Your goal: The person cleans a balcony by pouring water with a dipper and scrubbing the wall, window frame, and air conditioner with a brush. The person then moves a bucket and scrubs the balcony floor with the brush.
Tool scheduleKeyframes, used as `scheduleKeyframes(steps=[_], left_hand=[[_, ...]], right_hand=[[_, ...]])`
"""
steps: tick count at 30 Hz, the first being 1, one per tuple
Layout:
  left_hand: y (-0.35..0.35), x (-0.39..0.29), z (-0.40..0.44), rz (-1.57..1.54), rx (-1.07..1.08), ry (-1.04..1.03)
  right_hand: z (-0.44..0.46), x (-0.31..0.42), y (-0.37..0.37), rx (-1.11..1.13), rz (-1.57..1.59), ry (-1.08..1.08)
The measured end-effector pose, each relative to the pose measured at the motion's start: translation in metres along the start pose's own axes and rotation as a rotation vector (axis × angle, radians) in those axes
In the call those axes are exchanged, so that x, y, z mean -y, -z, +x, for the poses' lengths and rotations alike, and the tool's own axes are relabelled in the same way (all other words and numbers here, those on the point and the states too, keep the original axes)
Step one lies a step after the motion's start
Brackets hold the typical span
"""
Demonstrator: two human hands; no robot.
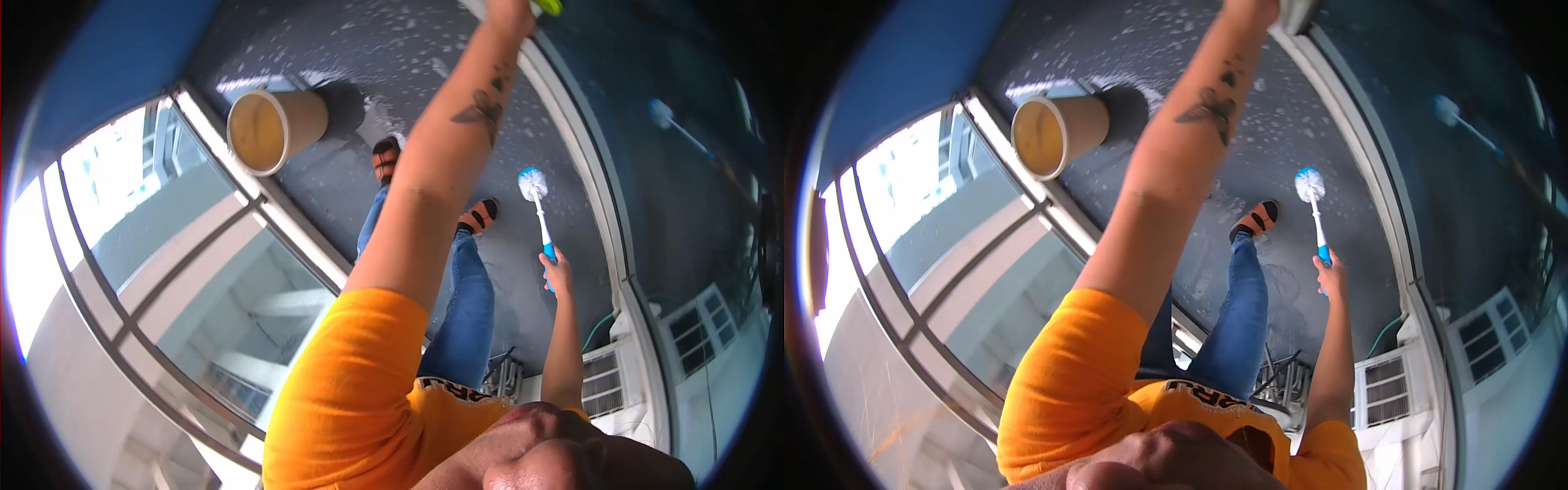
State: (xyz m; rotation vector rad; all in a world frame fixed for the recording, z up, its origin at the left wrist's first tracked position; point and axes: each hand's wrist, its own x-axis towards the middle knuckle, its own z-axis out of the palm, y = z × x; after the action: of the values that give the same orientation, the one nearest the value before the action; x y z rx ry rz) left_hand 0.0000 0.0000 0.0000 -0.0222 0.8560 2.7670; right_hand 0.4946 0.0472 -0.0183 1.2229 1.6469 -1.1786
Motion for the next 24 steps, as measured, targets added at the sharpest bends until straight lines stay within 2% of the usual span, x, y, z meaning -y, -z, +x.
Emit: scheduleKeyframes(steps=[2, 3, 5, 6, 7, 9, 10, 11, 13, 14, 16, 17, 18, 19, 21, 24], left_hand=[[-0.003, -0.024, -0.047, 0.222, -0.178, 0.037], [0.026, -0.067, -0.069, 0.252, -0.299, 0.121], [0.066, -0.141, -0.104, 0.450, -0.374, 0.097], [0.092, -0.177, -0.116, 0.635, -0.493, 0.109], [0.131, -0.211, -0.135, 0.728, -0.559, 0.149], [0.210, -0.269, -0.173, 0.858, -0.824, 0.152], [0.277, -0.299, -0.197, 1.005, -0.795, 0.086], [0.299, -0.338, -0.210, 0.964, -0.952, 0.161], [0.347, -0.404, -0.228, 1.319, -1.068, 0.232], [0.377, -0.426, -0.232, 1.475, -1.123, 0.371], [0.469, -0.450, -0.241, 1.543, -1.078, 0.671], [0.504, -0.457, -0.241, 1.518, -0.950, 0.785], [0.511, -0.460, -0.217, 1.768, -0.821, 1.050], [0.537, -0.452, -0.213, 1.745, -0.853, 1.063], [0.581, -0.426, -0.205, 2.145, -0.612, 1.076], [0.612, -0.383, -0.192, 2.033, -0.578, 0.978]], right_hand=[[0.019, 0.004, 0.008, 0.010, 0.025, 0.015], [-0.015, 0.022, -0.019, -0.010, -0.025, -0.038], [-0.002, 0.055, -0.043, -0.020, -0.071, -0.046], [0.003, 0.071, -0.051, -0.025, -0.079, -0.040], [0.003, 0.081, -0.061, -0.017, -0.090, -0.036], [0.003, 0.106, -0.080, -0.031, -0.111, -0.073], [0.004, 0.120, -0.095, -0.034, -0.124, -0.073], [0.007, 0.131, -0.114, -0.026, -0.140, -0.091], [0.023, 0.157, -0.153, -0.024, -0.154, -0.097], [0.030, 0.165, -0.168, 0.002, -0.142, -0.095], [0.036, 0.193, -0.202, -0.010, -0.166, -0.101], [0.037, 0.212, -0.218, -0.041, -0.143, -0.116], [0.040, 0.228, -0.232, -0.017, -0.192, -0.112], [0.044, 0.233, -0.239, 0.011, -0.249, -0.111], [0.055, 0.225, -0.253, -0.002, -0.186, -0.111], [0.069, 0.220, -0.265, -0.007, -0.245, -0.080]])
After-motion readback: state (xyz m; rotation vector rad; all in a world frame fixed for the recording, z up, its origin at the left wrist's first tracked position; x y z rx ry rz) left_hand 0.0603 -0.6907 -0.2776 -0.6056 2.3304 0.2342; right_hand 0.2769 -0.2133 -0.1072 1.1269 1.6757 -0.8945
